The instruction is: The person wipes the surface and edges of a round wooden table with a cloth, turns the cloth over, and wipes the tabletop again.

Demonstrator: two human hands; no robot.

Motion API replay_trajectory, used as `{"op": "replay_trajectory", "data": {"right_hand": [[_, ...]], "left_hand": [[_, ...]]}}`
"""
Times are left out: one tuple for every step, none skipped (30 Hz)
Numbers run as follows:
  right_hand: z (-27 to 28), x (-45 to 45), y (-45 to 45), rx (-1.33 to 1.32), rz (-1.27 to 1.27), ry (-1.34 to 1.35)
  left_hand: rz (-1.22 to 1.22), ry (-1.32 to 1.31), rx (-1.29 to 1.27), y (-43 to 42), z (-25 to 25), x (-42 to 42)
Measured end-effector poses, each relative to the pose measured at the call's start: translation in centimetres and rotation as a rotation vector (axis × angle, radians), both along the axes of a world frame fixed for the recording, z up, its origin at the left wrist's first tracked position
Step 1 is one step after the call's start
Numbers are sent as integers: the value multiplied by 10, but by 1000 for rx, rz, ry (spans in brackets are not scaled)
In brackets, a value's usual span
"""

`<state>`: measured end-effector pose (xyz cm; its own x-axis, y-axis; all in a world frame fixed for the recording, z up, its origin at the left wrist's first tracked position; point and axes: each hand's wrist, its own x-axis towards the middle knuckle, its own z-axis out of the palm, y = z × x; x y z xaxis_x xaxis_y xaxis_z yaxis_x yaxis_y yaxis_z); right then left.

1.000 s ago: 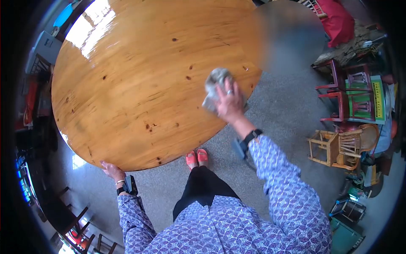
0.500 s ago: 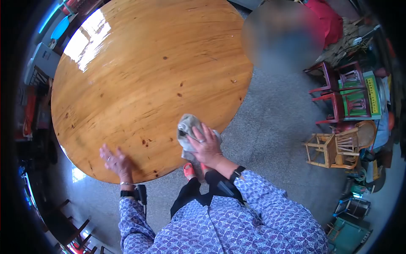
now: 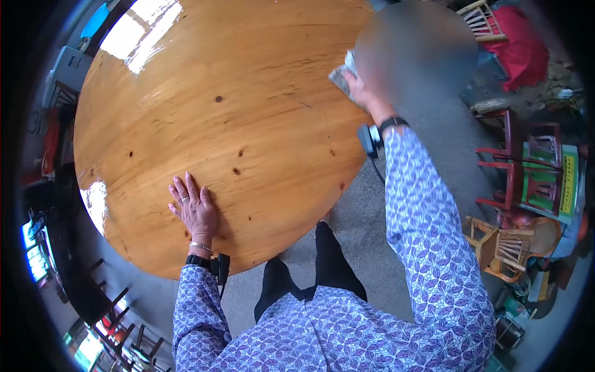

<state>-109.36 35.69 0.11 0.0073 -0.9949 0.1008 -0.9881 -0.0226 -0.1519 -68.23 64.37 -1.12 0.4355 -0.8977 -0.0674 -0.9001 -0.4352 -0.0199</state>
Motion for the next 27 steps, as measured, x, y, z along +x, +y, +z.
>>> {"op": "replay_trajectory", "data": {"right_hand": [[-1,9,-22,-3,22,-12],[-7,24,-35,1,82,19],[-14,44,-42,6,137,51],[-15,66,-35,8,249,71],[-10,87,-17,-38,357,-61],[-11,106,7,-38,461,-98],[-15,119,35,-41,560,-135],[-13,127,67,-53,620,-166],[-8,129,100,-65,682,-196],[0,122,129,-15,713,-211],[7,114,155,37,743,-228],[1,101,176,0,753,-255],[-4,83,186,-23,753,-283],[-6,62,189,-43,754,-309],[-4,43,181,-50,693,-248],[1,27,166,-56,634,-190],[6,14,148,-63,573,-135],[8,5,127,-63,469,-89],[9,-4,101,-65,364,-43],[7,-13,75,-94,311,-30],[4,-23,50,-121,254,-16],[0,-34,23,-122,203,12],[-4,-43,-2,-123,153,40],[-5,-52,-21,-168,99,14],[-4,-59,-37,-181,16,-13],[-11,-64,-52,-160,-86,-93],[-17,-70,-55,-166,-117,-205]], "left_hand": [[2,-4,0,0,0,1],[0,-9,0,0,0,1],[-3,-32,12,0,0,2],[-7,-42,7,0,0,4],[-11,-45,-2,2,-2,5],[-19,-47,-12,3,-3,5],[-15,-46,-13,3,-2,5],[-13,-48,-9,2,-2,5],[-9,-50,-5,2,-3,6],[-2,-52,2,4,-4,8],[-13,-59,-10,5,-7,10],[-11,-61,-11,5,-7,11],[-10,-61,-12,5,-7,12],[-9,-59,-11,5,-8,11],[-12,-57,-32,6,-10,11],[-14,-58,-33,7,-10,11],[-17,-62,-33,7,-10,12],[-21,-66,-35,7,-10,13],[-14,-65,-28,6,-10,14],[-10,-65,-21,6,-10,14],[-9,-65,-14,6,-10,14],[-11,-66,-17,6,-10,14],[-13,-67,-20,6,-11,15],[-14,-67,-25,6,-11,15],[-15,-70,-24,6,-12,15],[-15,-74,-25,6,-13,14],[-15,-77,-25,7,-13,15]]}}
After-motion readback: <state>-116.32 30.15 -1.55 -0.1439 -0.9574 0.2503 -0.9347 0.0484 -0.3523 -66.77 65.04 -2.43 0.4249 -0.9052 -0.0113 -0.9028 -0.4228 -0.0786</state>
